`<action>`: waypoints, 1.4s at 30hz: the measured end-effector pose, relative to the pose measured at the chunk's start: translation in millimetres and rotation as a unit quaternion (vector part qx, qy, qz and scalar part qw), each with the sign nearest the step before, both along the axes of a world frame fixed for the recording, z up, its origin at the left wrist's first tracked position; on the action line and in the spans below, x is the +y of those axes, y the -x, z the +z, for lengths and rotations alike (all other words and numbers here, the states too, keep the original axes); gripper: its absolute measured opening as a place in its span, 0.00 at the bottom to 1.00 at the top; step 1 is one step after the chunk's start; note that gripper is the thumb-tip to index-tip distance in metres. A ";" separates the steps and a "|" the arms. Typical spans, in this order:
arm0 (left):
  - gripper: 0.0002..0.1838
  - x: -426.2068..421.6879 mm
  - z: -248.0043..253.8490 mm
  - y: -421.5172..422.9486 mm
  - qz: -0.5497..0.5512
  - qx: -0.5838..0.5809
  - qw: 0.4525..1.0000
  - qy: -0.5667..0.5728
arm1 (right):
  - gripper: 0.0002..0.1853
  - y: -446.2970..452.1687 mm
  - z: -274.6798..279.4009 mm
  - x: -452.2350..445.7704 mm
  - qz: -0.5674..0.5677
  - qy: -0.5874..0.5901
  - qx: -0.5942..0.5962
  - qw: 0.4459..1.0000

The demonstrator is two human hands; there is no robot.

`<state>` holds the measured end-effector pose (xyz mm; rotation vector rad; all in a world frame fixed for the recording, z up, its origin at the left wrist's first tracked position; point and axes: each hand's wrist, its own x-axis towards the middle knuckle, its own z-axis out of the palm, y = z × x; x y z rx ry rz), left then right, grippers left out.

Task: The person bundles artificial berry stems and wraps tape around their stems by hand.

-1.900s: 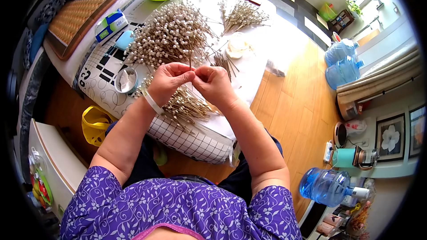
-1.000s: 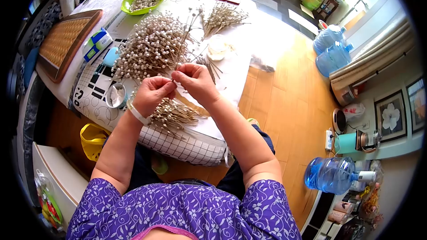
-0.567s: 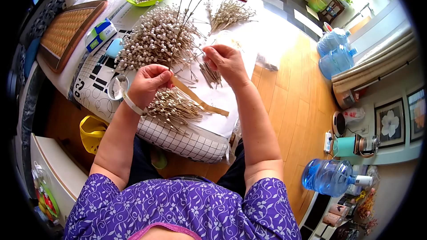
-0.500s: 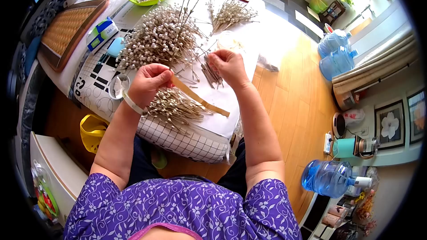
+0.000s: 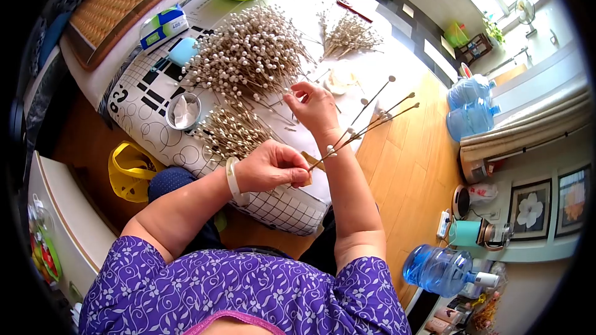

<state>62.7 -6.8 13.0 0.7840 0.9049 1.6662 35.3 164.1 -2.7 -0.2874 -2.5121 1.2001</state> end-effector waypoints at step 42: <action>0.07 -8.7 1.8 -76.4 -0.263 -0.007 0.965 -0.011 | 0.07 -124.6 0.4 23.7 -0.084 -0.042 -0.062 0.994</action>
